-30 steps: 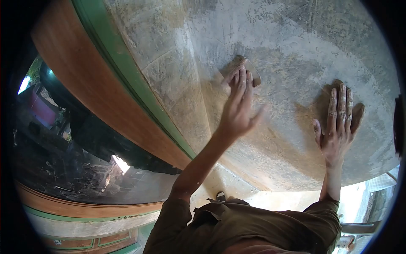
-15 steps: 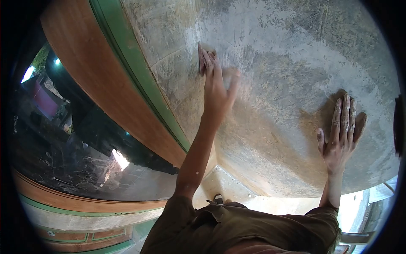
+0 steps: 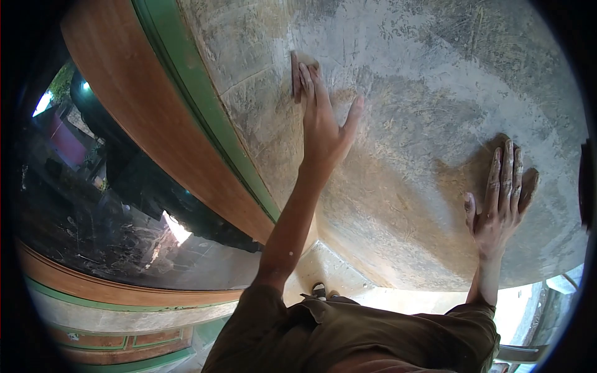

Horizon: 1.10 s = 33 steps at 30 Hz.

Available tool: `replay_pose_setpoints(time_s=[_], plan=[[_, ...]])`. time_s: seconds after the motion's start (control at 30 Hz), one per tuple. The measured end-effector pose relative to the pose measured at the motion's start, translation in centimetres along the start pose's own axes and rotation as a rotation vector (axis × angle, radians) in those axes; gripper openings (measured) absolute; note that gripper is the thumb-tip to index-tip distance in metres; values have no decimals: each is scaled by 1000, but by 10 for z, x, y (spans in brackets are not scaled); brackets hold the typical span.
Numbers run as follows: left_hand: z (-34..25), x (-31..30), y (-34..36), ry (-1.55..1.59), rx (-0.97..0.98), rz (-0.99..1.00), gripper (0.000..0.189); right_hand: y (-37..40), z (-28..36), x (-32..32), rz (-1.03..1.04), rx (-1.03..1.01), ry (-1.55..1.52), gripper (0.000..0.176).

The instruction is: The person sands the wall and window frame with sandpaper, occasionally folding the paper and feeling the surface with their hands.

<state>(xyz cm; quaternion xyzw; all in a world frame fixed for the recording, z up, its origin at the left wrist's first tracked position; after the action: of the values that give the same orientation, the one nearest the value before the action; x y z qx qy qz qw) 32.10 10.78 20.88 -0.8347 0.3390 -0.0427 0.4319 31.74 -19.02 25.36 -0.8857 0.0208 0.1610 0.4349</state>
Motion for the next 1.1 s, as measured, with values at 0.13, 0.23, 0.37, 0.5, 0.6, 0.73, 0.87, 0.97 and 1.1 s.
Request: replay_pose_setpoints(time_s=[0.13,0.23,0.37,0.5,0.6,0.73,0.87,0.97,1.1], plan=[[14,19,58,-39,-1,-6,79,-1,0,0,-9,5,-5,62],[20,22,62,-81,56,-21,82,-1,1,-2,-12,3,-3,62],[3,-9,-1,29,-4,-18,78,-2,2,-3,-29,-14,8,62],[12,2,21,-135,58,-39,87,0,-1,-1,-3,15,-19,62],[23,22,65,-76,-25,44,89,0,-1,-1,5,15,-13,61],[11,24,52,123,-57,96,95,-1,-1,0,-9,10,-10,60],[-33,30,30,-205,237,100,104,2,-1,-1,-16,9,-24,61],[-51,54,70,-88,494,203,101,2,-2,0,-13,14,-25,60],[-11,31,33,-142,369,65,90,1,1,-4,-19,-27,-20,61]])
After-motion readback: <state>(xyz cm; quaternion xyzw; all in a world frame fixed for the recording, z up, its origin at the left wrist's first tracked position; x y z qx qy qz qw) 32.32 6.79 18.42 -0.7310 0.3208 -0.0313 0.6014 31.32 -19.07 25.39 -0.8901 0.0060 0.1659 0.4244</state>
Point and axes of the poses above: each hand's wrist, its own y-axis away from the middle knuckle, its own x-axis out of the palm, z = x × y, the point moved 8 cm from there along -y, towards the middle knuckle, and after that the axes turned 10 degrees about y, right-handed, at the moved point
